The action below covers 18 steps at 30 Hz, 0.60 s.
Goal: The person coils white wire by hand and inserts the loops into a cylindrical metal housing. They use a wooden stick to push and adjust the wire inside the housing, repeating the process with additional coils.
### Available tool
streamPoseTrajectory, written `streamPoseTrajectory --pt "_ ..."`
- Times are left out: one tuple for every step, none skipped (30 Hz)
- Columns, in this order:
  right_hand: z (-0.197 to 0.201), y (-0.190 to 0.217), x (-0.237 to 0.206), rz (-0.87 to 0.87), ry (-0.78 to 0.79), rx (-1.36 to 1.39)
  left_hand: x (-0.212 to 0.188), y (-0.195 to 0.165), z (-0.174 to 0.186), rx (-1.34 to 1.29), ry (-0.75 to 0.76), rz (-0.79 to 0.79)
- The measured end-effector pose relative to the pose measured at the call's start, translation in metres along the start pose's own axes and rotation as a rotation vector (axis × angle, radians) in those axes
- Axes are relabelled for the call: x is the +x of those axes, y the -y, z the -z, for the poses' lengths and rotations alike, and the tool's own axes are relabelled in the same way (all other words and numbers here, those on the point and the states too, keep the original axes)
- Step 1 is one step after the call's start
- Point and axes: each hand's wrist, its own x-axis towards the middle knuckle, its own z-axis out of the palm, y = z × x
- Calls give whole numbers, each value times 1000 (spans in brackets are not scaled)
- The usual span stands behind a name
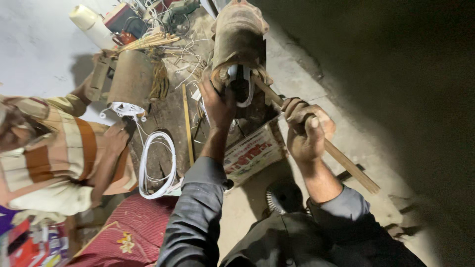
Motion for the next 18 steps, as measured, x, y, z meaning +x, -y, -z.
streamPoseTrajectory --pt "-2 7 -3 -13 8 -18 0 -2 3 -14 8 -4" --pt "-3 14 -4 -23 18 -38 0 -3 5 -14 55 78" --pt "-6 19 -4 -15 28 -82 1 -4 7 -14 101 160" --pt "-8 23 -4 -9 38 -127 0 -4 9 -16 151 242" --pt "-11 27 -3 -2 47 -173 -1 -4 12 -100 126 217" --pt "-14 31 -1 -5 93 -212 -3 -4 15 -184 103 192" --pt "-17 33 1 -9 138 -253 -4 -3 17 -267 79 167" --pt "-21 33 3 -14 179 -294 -4 -1 20 -239 87 156" --pt "-25 32 4 -9 204 -325 -5 0 22 -213 97 142" --pt "-30 29 6 -4 228 -357 -4 2 24 -189 108 129" --pt "-35 24 7 -2 253 -387 -7 4 28 -195 108 98" --pt "-42 19 8 0 286 -414 -11 4 32 -200 106 66" --pt "-48 12 10 3 318 -441 -15 5 35 -204 103 33" --pt "-54 5 12 8 350 -468 -18 4 37 -271 174 143" --pt "-60 -3 14 21 383 -533 -21 4 38 -339 252 249" --pt "-66 -8 16 31 414 -600 -24 3 39 -407 337 354" --pt "-70 -16 17 37 445 -666 -26 3 40 -331 248 218" --pt "-74 -21 20 41 457 -690 -27 2 40 -256 158 81"
